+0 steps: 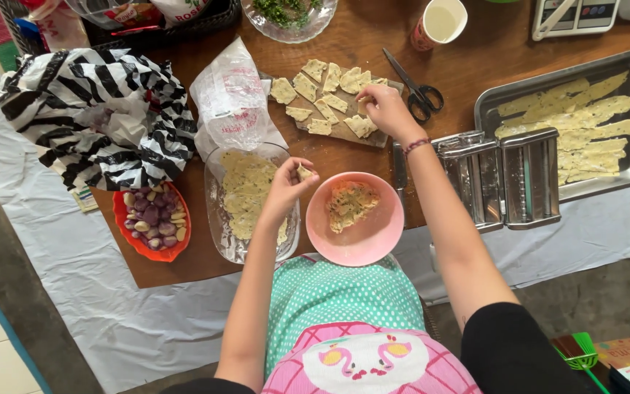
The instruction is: The person is tearing small pieces of dough from a sheet, placing them into a bowl, and using a manual dough roller machine.
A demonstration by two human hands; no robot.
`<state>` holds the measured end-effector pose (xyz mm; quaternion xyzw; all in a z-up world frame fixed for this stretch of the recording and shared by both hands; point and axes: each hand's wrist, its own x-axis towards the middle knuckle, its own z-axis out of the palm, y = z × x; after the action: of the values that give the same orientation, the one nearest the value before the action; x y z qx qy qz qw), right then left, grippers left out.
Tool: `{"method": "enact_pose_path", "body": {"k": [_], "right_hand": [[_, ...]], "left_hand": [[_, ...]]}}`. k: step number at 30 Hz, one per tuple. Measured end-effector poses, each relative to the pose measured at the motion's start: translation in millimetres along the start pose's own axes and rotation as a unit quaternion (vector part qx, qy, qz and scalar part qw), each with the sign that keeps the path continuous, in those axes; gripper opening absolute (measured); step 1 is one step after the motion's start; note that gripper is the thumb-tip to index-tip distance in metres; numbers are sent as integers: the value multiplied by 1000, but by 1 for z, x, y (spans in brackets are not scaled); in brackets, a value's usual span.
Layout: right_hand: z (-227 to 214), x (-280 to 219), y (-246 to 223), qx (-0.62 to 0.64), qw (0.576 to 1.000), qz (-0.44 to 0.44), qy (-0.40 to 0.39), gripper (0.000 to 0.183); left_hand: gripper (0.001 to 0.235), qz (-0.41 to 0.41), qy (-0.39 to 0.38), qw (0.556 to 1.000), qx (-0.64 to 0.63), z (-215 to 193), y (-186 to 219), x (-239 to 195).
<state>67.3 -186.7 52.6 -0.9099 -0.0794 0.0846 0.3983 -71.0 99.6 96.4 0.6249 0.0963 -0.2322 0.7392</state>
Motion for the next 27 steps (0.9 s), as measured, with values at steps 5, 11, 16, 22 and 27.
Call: {"method": "enact_pose_path", "body": {"k": [5,11,16,22,27], "right_hand": [[3,28,-14,-77,989,-24,-123,30],[16,53,-5,-164,969,-69,-172,36],[23,55,3,-208,963,-94,-143,37],[-2,17,-49,-18,999,8,-43,16],[14,-29,-69,267,947,50,-173,51]], "left_hand": [[40,-15,1,1000,-5,3,-17,1],[41,-27,-13,999,-19,9,-23,9],[33,-36,5,999,-28,21,6,13],[28,-123,55,990,46,28,22,30],[24,-10,85,996,-28,33,-12,52]]}}
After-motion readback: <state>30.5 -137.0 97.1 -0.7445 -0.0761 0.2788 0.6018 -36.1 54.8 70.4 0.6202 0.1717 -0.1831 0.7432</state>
